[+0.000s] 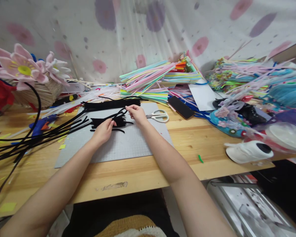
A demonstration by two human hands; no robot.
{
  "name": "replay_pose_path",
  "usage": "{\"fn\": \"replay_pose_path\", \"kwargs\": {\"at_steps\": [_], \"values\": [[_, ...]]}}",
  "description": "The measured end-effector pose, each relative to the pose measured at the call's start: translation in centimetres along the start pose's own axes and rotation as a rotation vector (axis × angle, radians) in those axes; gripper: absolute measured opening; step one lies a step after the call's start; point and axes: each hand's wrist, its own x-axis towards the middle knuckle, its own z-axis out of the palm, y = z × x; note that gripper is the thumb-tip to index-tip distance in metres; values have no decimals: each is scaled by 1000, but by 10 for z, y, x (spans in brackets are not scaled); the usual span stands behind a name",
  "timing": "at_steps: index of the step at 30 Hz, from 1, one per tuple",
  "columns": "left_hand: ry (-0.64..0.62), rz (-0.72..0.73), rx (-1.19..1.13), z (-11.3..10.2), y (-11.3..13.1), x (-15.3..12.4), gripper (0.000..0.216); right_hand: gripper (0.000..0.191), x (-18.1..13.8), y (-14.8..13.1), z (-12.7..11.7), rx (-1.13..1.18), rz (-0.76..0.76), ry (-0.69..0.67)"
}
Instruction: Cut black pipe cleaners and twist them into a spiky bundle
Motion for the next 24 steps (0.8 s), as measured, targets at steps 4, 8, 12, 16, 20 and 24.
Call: {"fn": "replay_pose_path", "kwargs": {"at_steps": [4, 8, 12, 16, 20, 24], "values": [[17, -63, 88, -11, -10, -2, 29, 26, 5, -20, -38, -408, -113, 17], [62, -124, 200, -23, -21, -3, 30, 18, 5, -42, -100, -1235, -110, 71], [83, -135, 265, -25, -26, 0, 30, 32, 4, -42, -133, -1447, 12, -95], [96, -122, 310, -21, -29, 1, 31, 37, 7, -33, -135, -1508, 3, -96], [93, -123, 329, -21, -32, 1, 29, 23, 4, -40, -130, -1537, 55, -96], [100, -135, 327, -21, -34, 2, 29, 13, -4, -54, -117, -1133, -6, -179]]}}
